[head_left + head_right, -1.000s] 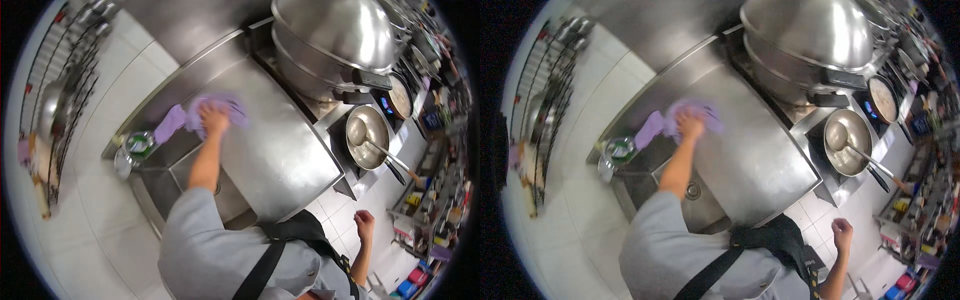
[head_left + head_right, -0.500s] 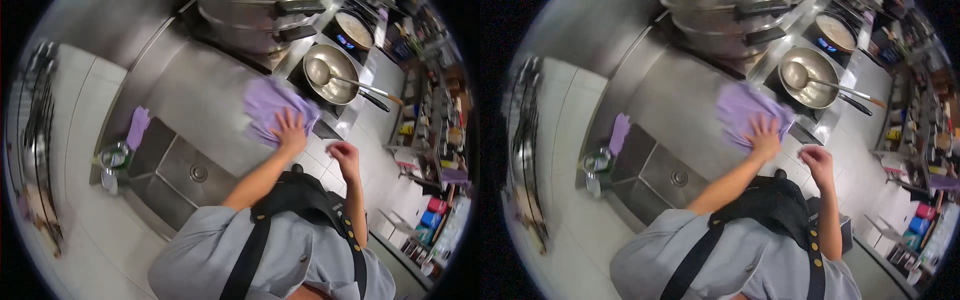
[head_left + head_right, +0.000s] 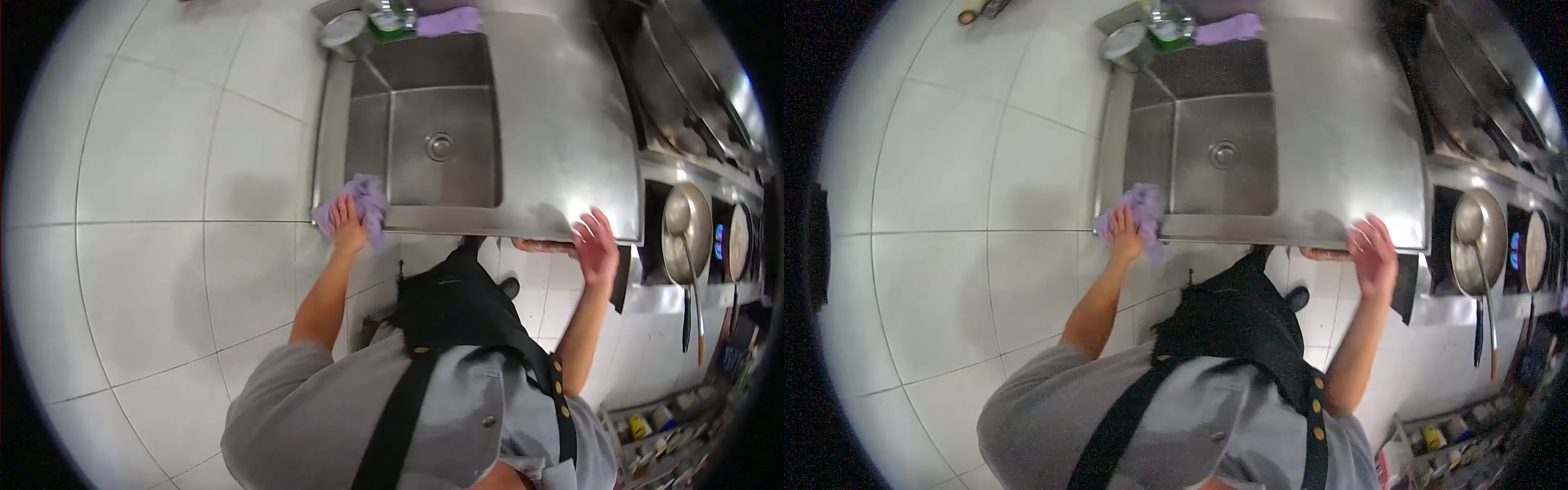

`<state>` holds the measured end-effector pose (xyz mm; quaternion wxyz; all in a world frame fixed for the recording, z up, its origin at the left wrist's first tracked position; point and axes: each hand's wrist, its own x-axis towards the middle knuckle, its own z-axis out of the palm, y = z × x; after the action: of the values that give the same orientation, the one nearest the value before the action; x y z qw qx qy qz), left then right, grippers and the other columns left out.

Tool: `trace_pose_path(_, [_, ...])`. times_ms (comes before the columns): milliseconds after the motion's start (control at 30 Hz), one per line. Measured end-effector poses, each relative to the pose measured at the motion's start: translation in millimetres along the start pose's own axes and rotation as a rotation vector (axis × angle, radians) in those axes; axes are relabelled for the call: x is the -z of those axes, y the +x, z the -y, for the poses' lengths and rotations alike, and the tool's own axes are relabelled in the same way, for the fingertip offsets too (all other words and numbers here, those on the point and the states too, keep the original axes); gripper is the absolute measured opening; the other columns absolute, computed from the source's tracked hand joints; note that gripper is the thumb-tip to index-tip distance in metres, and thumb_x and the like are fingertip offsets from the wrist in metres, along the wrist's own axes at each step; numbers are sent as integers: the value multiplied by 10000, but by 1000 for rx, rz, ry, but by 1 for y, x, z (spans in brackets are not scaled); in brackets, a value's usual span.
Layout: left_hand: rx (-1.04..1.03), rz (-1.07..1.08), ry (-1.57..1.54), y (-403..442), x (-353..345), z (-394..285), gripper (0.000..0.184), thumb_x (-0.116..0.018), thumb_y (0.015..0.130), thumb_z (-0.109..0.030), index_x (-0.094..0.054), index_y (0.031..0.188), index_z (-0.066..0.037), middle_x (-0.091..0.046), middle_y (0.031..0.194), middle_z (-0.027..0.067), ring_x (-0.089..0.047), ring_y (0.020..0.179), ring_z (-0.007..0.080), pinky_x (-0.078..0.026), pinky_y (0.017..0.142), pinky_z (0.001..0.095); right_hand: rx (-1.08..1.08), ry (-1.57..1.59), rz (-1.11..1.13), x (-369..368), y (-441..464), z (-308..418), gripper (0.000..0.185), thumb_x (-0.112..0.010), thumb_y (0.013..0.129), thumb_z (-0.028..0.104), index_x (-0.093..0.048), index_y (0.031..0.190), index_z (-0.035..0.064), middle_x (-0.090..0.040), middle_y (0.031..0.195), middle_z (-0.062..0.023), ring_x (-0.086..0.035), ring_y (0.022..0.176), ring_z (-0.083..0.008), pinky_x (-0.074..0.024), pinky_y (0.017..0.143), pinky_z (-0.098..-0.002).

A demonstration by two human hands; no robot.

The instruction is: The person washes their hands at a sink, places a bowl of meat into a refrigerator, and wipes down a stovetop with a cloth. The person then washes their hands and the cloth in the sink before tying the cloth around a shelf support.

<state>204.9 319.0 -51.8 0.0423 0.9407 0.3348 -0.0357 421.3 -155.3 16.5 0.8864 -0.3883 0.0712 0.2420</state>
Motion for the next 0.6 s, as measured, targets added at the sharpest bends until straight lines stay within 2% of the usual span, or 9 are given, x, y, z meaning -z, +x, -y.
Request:
trace_pose_path(67, [-31, -47, -10, 35, -12, 45, 686, -543, 782, -325, -334, 1360, -20, -130, 1485, 163, -21, 1370, 386, -161, 1041, 600, 34, -53, -47, 13, -16, -2, 367, -562, 865, 176, -490, 1191, 23, -603, 1042, -117, -594, 890, -206, -473, 732, -301])
trace_pose_path(167, [141, 63, 138, 119, 26, 11, 732, -535, 753, -313, -319, 1323, 91, -83, 1490, 183, 22, 1371, 385, -137, 1055, 588, 59, -186, -133, 21, -39, -12, 322, -559, 871, 181, -512, 1159, 47, -611, 1018, -93, -590, 868, -186, -457, 717, -286])
trace_pose_path(300, [73, 72, 36, 293, 25, -5, 720, -532, 746, -326, -359, 1301, 98, -60, 1487, 206, 3, 1371, 387, -111, 1073, 556, -4, -284, -359, -40, -54, -46, 296, -575, 855, 177, -528, 1121, 56, -618, 989, -92, -600, 844, -184, -472, 687, -296])
trace_pose_path(400, [40, -270, -7, 390, 16, -26, 658, -550, 743, -332, -445, 1240, 86, -253, 1429, 228, -53, 1359, 405, -116, 1078, 537, -141, -392, -386, -97, -33, -89, 284, -589, 845, 148, -540, 1105, 44, -629, 936, -88, -612, 781, -180, -476, 642, -275])
trace_pose_path(467, [2, -271, 61, 427, 11, -30, 553, -562, 741, -331, -529, 1123, 67, -411, 1300, 233, -227, 1300, 382, -144, 1079, 511, -265, -510, -338, -137, -13, -122, 286, -614, 830, 125, -552, 1092, 32, -636, 915, -81, -615, 774, -158, -476, 634, -256])
trace_pose_path(500, [-123, -311, 94, 437, 7, -28, 437, -575, 739, -317, -576, 1000, 34, -515, 1131, 213, -380, 1171, 345, -240, 1031, 481, -320, -552, -303, -155, 0, -136, 285, -625, 823, 111, -557, 1086, 25, -638, 913, -76, -615, 779, -141, -477, 635, -247])
trace_pose_path(533, [-246, -354, 132, 450, -1, -26, 336, -589, 738, -303, -623, 876, 1, -618, 962, 194, -534, 1043, 309, -337, 984, 450, -335, -599, -153, -165, 14, -151, 247, -625, 833, 115, -581, 1062, 31, -641, 951, -60, -609, 812, -119, -486, 667, -250])
trace_pose_path(567, [-178, -411, -201, 461, -45, -13, 222, -540, 796, -230, -670, 765, -52, -656, 780, 128, -623, 726, 286, -474, 747, 396, -379, -668, -107, -196, 31, -155, 212, -600, 859, 128, -599, 1053, 43, -642, 975, -53, -607, 835, -130, -495, 706, -266])
trace_pose_path(600, [-140, -263, -253, 431, -13, -20, 234, -540, 816, -240, -667, 781, -47, -657, 784, 121, -615, 675, 279, -475, 653, 397, -343, -543, 38, -177, 52, -194, 239, -596, 866, 149, -595, 1086, 58, -641, 979, -56, -607, 851, -144, -500, 733, -285])
